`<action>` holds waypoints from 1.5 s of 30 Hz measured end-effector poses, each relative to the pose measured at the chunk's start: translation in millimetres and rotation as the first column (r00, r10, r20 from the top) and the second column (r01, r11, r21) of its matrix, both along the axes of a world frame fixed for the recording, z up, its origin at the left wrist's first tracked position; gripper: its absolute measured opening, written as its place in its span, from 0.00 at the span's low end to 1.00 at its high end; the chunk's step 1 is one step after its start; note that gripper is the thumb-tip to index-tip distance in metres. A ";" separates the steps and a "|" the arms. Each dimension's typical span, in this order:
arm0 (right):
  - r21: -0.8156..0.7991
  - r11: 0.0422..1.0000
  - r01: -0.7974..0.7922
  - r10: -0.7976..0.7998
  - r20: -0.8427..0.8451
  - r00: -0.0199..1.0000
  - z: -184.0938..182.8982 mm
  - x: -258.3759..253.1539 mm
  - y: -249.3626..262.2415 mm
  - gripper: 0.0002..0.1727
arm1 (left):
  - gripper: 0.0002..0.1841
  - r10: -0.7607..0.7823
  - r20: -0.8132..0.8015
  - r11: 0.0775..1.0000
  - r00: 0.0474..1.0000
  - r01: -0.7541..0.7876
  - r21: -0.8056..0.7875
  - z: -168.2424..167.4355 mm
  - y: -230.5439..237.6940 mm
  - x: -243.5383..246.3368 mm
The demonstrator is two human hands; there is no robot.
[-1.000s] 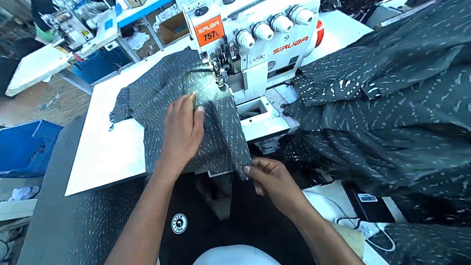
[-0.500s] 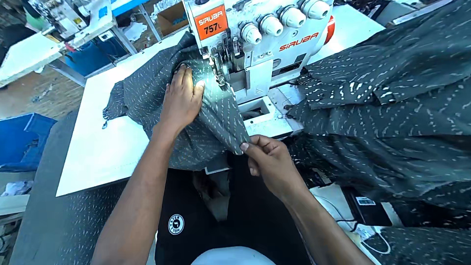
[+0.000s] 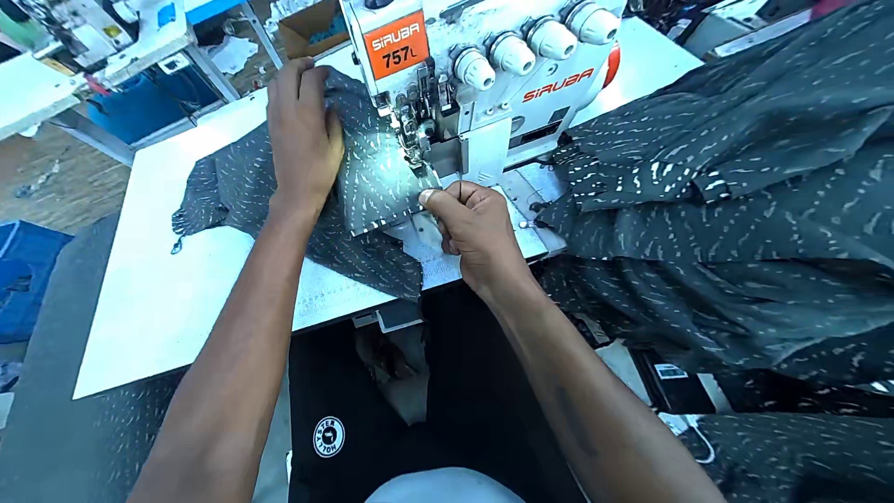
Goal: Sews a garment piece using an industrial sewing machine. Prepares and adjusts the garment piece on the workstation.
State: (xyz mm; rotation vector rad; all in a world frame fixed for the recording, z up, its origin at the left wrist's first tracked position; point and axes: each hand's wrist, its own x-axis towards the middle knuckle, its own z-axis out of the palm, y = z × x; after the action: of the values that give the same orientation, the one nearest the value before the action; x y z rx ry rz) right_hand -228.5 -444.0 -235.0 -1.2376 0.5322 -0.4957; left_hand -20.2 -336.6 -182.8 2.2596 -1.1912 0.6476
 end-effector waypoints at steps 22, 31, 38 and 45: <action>-0.207 0.949 0.237 -0.230 0.059 0.971 2.9 23.2 -7.9 0.11 | 0.18 -0.519 -0.144 0.855 0.843 0.511 -0.091 -30.3 25.4 -35.2; -0.975 0.200 -0.093 -0.105 -0.115 0.988 5.4 -7.1 8.8 0.26 | 0.11 -0.324 -0.164 0.946 0.932 0.323 -0.030 -18.1 51.3 -128.6; -0.819 0.500 0.282 -0.272 0.161 0.949 -3.4 9.4 -13.6 0.14 | 0.10 -0.252 -0.195 0.936 0.948 0.188 -0.297 -27.8 -0.3 -138.9; -0.757 0.612 0.230 -0.136 0.185 0.973 -15.0 -35.6 0.4 0.17 | 0.10 -0.216 -0.003 0.966 0.976 0.213 -0.144 -27.7 51.8 -144.7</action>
State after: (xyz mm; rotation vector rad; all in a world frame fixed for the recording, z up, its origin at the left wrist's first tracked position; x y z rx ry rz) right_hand -264.1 -443.6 -250.0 -1.9874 0.3449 -1.0413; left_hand -164.9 -284.8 -210.5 1.9804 -1.3143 0.6057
